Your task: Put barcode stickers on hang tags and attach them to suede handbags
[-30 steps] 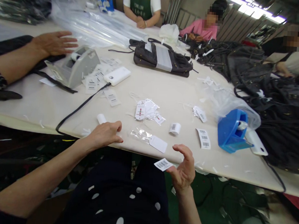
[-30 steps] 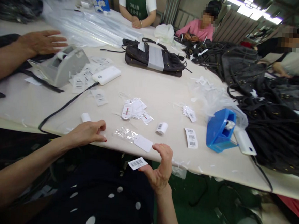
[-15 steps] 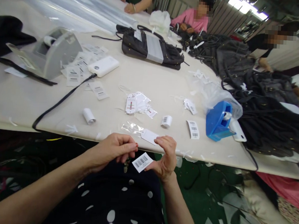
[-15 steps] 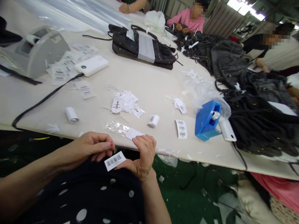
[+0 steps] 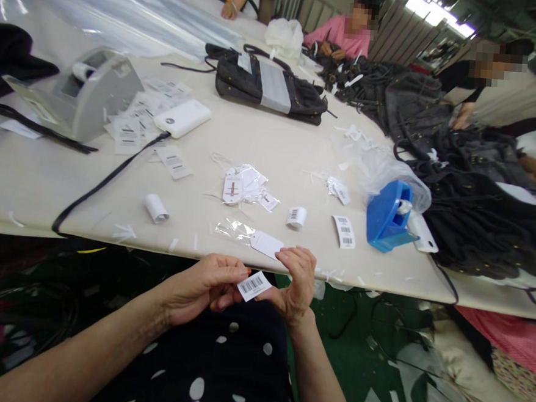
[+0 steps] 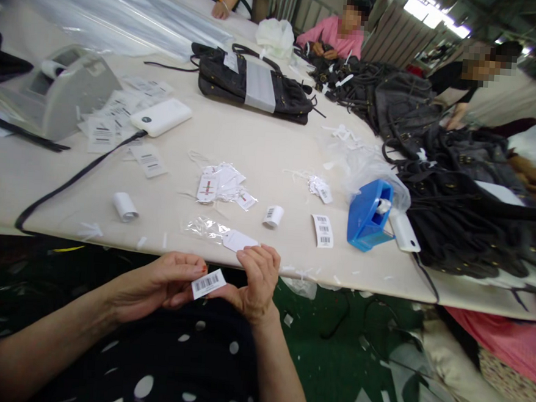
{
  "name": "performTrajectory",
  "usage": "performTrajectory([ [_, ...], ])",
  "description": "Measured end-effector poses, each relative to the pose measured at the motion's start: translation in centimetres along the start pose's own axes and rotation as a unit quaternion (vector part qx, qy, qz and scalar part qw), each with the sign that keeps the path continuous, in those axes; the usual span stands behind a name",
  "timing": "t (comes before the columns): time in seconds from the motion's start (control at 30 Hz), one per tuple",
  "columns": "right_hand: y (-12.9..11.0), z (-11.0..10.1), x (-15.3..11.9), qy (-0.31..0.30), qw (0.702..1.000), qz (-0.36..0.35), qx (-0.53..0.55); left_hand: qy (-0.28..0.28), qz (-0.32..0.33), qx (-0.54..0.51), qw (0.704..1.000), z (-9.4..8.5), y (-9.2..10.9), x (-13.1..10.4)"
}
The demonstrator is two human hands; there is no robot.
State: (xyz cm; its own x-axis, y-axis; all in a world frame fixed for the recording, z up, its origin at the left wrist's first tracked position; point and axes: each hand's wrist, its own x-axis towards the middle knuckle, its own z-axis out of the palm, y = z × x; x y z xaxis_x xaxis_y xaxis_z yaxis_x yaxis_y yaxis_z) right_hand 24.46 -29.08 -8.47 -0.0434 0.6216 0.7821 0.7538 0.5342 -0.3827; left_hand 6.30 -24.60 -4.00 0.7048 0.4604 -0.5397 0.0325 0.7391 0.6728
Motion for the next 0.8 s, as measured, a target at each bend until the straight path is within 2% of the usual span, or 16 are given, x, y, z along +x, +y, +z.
performTrajectory([
  [0.07, 0.0, -0.1, -0.2, -0.003, 0.999, 0.039, 0.032, 0.033, 0.027, 0.040, 0.998, -0.1, 0.2, 0.1],
  [0.13, -0.1, -0.1, -0.5, -0.032, 0.987, 0.119, 0.100, 0.055, 0.059, 0.078, 0.994, -0.1, 0.5, 0.2],
  [0.2, 0.0, 0.0, -0.9, -0.075, 0.961, 0.201, 0.177, 0.036, 0.068, 0.097, 0.992, 0.0, 0.9, 0.4],
  [0.27, 0.0, 0.1, -1.2, -0.107, 0.933, 0.249, 0.237, -0.002, 0.058, 0.104, 0.993, 0.2, 1.1, 0.5],
  [0.4, -0.2, 0.3, -1.2, -0.138, 0.907, 0.273, 0.290, -0.045, 0.031, 0.092, 0.994, 0.7, 1.2, 0.8],
  [0.53, -0.3, 0.3, -1.2, -0.147, 0.901, 0.272, 0.306, -0.043, 0.027, 0.080, 0.996, 0.8, 0.9, 1.0],
  [0.63, -0.4, 0.7, -1.7, -0.139, 0.878, 0.310, 0.338, 0.016, 0.070, 0.064, 0.995, 0.8, 0.8, 1.3],
  [0.8, -1.4, 1.5, -2.1, -0.012, 0.826, 0.419, 0.377, 0.188, 0.170, 0.040, 0.967, 0.7, 0.4, 2.2],
])
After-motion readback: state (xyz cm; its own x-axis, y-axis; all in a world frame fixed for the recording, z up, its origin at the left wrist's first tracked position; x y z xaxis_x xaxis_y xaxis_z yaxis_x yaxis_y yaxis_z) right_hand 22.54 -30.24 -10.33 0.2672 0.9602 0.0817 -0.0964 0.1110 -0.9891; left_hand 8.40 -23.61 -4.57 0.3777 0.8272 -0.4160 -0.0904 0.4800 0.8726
